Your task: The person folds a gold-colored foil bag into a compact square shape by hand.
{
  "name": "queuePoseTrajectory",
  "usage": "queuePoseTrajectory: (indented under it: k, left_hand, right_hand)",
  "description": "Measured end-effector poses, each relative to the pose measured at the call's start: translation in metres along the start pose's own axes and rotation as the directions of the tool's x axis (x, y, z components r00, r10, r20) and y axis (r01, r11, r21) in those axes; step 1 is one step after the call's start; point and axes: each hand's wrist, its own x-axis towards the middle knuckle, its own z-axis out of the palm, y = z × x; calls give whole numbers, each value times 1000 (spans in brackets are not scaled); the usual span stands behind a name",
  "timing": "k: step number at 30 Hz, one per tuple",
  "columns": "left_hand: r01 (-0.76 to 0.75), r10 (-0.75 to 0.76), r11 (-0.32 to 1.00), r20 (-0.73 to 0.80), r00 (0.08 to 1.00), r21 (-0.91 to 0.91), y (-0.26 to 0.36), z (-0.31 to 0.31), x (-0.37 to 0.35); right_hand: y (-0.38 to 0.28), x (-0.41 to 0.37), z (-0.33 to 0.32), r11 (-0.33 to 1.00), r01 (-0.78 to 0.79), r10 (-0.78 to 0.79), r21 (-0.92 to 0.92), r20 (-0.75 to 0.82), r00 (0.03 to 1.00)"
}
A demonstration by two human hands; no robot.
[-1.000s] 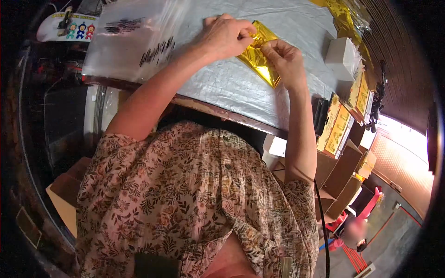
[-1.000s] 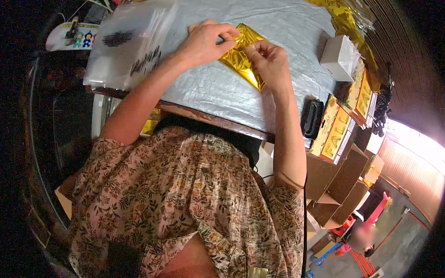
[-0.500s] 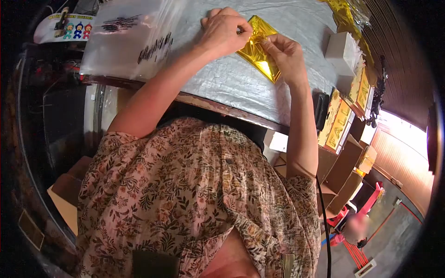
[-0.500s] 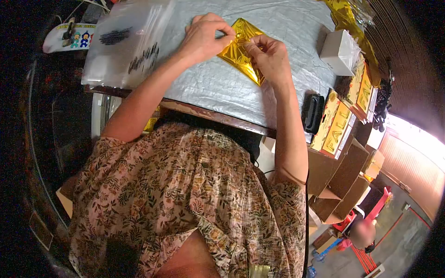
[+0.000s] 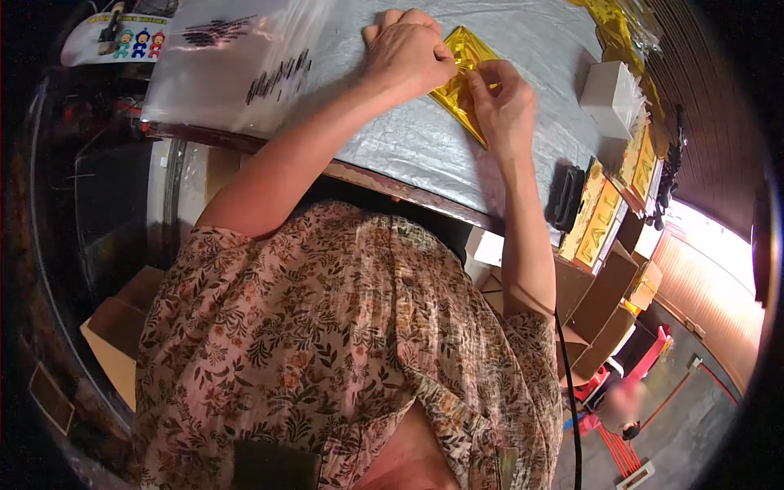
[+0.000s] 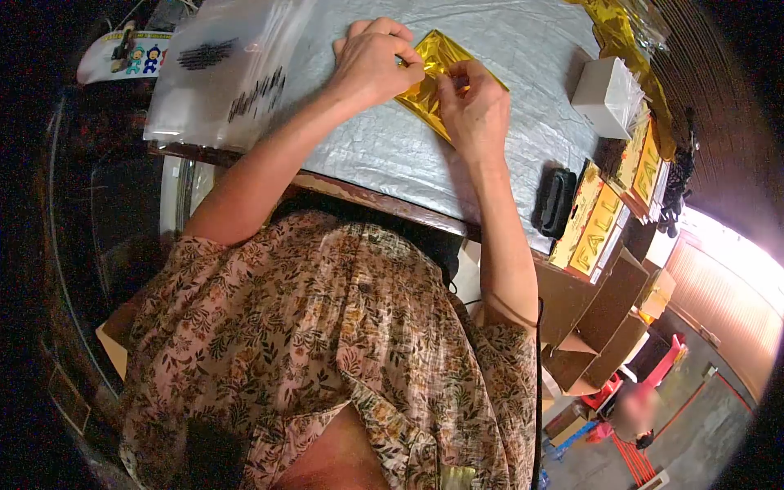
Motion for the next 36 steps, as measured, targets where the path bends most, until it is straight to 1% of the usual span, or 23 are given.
queuePoseTrajectory:
  k: [1, 3, 4, 5, 6, 7, 9, 10, 12, 13, 17, 21, 23, 26, 27, 28, 29, 30, 31, 34, 36]
  left_hand:
    - [0, 0, 1000, 1, 1000, -4, 2, -1, 0]
    - [13, -13, 1000, 7, 1000, 2, 5, -3, 0]
    - [26, -26, 1000, 11, 1000, 11, 7, -5, 0]
    - [25, -25, 1000, 8, 1000, 12, 9, -7, 1]
    - [36, -36, 999, 17, 999, 9, 11, -8, 0]
    - [48, -48, 999, 25, 999, 7, 12, -10, 1]
    - [22, -22, 1000, 0, 1000, 13, 8, -6, 1]
    - [-5, 6, 1000, -20, 1000, 20, 6, -4, 0]
    - [-23, 23, 1000, -29, 999, 9, 2, -1, -2]
    - [-45, 45, 999, -49, 998, -1, 2, -2, -1]
    - [-33, 32, 999, -61, 998, -16, 4, -5, 0]
    - [-45, 45, 999, -14, 999, -17, 1, -10, 2]
    - [-43, 43, 999, 14, 999, -17, -3, -9, 2]
    - [-54, 54, 999, 60, 997, -3, -8, -12, 1]
    - [-214, 215, 977, -92, 972, 23, -9, -13, -3]
    - [-361, 368, 930, -236, 899, 72, -8, -15, -6]
    - [-358, 364, 931, -232, 902, 69, 1, -25, -4]
    - [-200, 197, 979, -75, 977, -32, 11, -37, 0]
    - [-21, 31, 994, 99, 995, -104, 19, -47, 4]
    - [9, -1, 998, 129, 992, -64, 26, -54, 5]
    - [5, 3, 998, 118, 993, -66, 22, -51, 6]
  right_hand:
    - [0, 0, 1, 1000, 1, -1, 1, 1, 1000]
    - [-2, -2, 2, 996, -44, 46, -78, 14, 999]
    - [-4, -3, 2, 996, -43, 44, -78, 14, 999]
    - [-8, -4, 2, 973, 63, -74, -223, -41, 996]
    - [-12, -7, 1, 917, 155, -196, -368, -77, 978]
    - [-18, -10, 0, 917, 156, -197, -367, -77, 977]
    - [-26, -19, -3, 870, 349, -395, -347, -69, 916]
    - [-26, -21, -2, 872, 348, -392, -345, -66, 918]
    - [-22, -29, 3, 865, 430, -440, -257, 22, 898]
    - [-22, -31, 3, 867, 422, -424, -265, 54, 904]
    - [-14, -31, 10, 858, 415, -418, -302, 58, 907]
    - [-15, -33, 11, 880, 378, -375, -289, 68, 925]
    - [-14, -30, 9, 867, 410, -404, -283, 81, 911]
    - [-12, -29, 10, 861, 416, -414, -292, 73, 908]
    - [-12, -29, 10, 864, 411, -408, -291, 77, 910]
    - [-11, -29, 10, 862, 415, -410, -290, 80, 908]
    - [-11, -29, 9, 861, 420, -414, -288, 83, 906]
    - [-11, -28, 9, 862, 419, -412, -286, 85, 907]
    - [-12, -28, 8, 864, 414, -407, -286, 87, 909]
    - [-10, -28, 9, 865, 416, -409, -281, 87, 908]
    - [-10, -27, 8, 863, 424, -418, -276, 84, 905]
